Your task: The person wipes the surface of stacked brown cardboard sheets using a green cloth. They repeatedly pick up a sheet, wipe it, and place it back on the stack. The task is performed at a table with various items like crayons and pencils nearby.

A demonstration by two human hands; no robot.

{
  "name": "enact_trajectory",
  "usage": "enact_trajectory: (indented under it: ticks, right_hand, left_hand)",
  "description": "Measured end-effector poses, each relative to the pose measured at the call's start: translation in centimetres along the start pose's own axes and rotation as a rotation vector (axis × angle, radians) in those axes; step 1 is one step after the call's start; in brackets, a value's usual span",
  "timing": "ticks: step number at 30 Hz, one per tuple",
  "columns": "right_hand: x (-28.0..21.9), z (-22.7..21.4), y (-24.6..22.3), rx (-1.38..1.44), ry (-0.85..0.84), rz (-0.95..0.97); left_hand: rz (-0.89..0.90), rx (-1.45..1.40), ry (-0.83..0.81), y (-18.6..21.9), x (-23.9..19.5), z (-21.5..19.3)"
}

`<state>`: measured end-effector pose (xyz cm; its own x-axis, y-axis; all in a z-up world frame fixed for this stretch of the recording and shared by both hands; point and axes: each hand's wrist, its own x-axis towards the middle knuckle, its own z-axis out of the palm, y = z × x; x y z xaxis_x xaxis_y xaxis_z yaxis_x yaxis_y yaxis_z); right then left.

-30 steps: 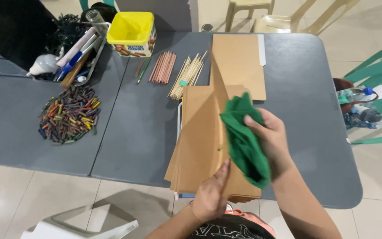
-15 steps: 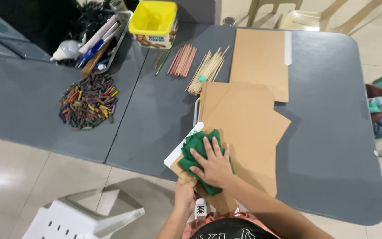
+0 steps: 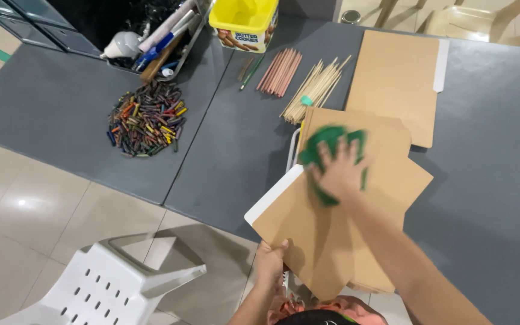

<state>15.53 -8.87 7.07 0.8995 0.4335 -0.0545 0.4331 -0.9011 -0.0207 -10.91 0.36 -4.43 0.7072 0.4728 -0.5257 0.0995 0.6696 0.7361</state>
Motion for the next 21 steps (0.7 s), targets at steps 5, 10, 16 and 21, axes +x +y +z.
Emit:
enact_trajectory:
  ticks: [5,10,16,21]
  right_hand:
    - [-15.5,1.4,-4.2,0.122,0.075,-0.388]
    - [-18.3,1.2,1.0,0.213,0.209,-0.446]
    - [-6.7,3.3,10.3,0.103,0.186,0.129]
    - [-1.4,3.0,13.5,0.201,0.091,0.420]
  left_hand:
    - [0.066,-0.060,-0.009,2.0,-1.9,2.1]
    - [0.078,-0.046,-0.044,2.1,-2.0,2.0]
    - [0.034,0.020,0.001,2.3,-1.5,1.7]
    - [0.044,0.010,0.018,2.0,-1.1,1.6]
